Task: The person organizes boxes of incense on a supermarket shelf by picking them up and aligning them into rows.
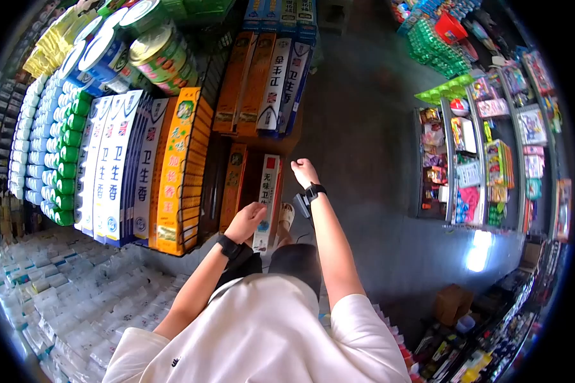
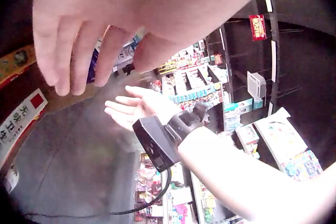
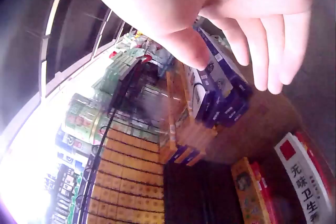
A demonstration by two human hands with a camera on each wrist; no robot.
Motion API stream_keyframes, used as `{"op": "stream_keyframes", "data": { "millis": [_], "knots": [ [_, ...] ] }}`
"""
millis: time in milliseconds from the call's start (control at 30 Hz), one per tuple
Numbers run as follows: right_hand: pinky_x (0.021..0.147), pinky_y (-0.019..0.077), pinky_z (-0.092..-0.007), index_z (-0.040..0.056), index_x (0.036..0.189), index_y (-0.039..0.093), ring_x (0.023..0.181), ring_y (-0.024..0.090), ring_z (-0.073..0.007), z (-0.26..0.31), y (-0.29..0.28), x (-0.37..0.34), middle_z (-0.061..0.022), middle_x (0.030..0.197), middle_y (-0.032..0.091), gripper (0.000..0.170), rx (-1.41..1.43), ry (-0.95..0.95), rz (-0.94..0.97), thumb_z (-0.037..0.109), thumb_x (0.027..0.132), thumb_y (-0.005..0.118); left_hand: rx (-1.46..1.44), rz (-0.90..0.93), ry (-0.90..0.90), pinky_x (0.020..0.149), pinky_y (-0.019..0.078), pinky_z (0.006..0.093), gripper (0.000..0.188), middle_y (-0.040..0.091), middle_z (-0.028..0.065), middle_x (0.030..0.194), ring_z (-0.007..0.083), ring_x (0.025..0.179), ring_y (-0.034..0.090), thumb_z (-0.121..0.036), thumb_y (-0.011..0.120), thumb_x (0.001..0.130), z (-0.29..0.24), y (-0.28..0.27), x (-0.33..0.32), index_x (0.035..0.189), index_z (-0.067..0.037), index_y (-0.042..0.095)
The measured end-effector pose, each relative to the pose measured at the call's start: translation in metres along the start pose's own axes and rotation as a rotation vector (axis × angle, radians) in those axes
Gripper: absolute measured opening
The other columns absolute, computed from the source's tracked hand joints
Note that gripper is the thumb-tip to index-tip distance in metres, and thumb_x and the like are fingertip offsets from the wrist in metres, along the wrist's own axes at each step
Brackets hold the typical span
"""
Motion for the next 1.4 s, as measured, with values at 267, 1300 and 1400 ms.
{"op": "stream_keyframes", "data": {
  "millis": [267, 1300, 1400],
  "knots": [
    [0.096, 0.0396, -0.0384, -0.0086, 0.126, 0.039, 0.113, 0.049, -0.0374, 0.035, -0.009, 0.154, -0.0275, 0.124, 0.048, 0.066, -0.217, -0.07, -0.032, 0.038, 0.083, 0.059, 0.185, -0.349, 0.054, 0.092, 0.0411, 0.0393, 0.04, 0.052, 0.0216, 0.116, 0.0359, 0.109, 0.05, -0.011, 0.052, 0.084, -0.002, 0.043, 0.196, 0.121, 0.002, 0.045],
    [0.074, 0.0479, -0.0273, 0.0004, 0.111, 0.047, 0.086, 0.058, -0.015, -0.017, -0.005, -0.133, -0.0073, 0.101, 0.059, 0.025, 0.338, -0.312, 0.385, 0.001, 0.087, 0.053, -0.345, -0.221, -0.166, 0.105, 0.0307, 0.0408, 0.099, 0.036, 0.0278, 0.133, 0.0349, 0.127, 0.036, -0.032, 0.078, 0.071, -0.027, 0.024, 0.049, 0.139, 0.003, 0.015],
    [0.078, 0.047, -0.0305, -0.0008, 0.118, 0.044, 0.092, 0.059, -0.0206, 0.003, 0.012, -0.191, -0.0124, 0.103, 0.06, 0.033, 0.196, -0.405, 0.306, 0.002, 0.086, 0.054, -0.465, -0.235, 0.034, 0.105, 0.0295, 0.0426, 0.104, 0.034, 0.024, 0.136, 0.0326, 0.127, 0.035, -0.029, 0.077, 0.072, -0.037, 0.0, 0.01, 0.143, -0.007, 0.005]
  ]
}}
Point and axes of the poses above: each hand's wrist, its own x-axis towards the middle knuckle, its own y-axis out of the palm, z = x × y, the point moved 6 cm from there along x, towards the middle knuckle
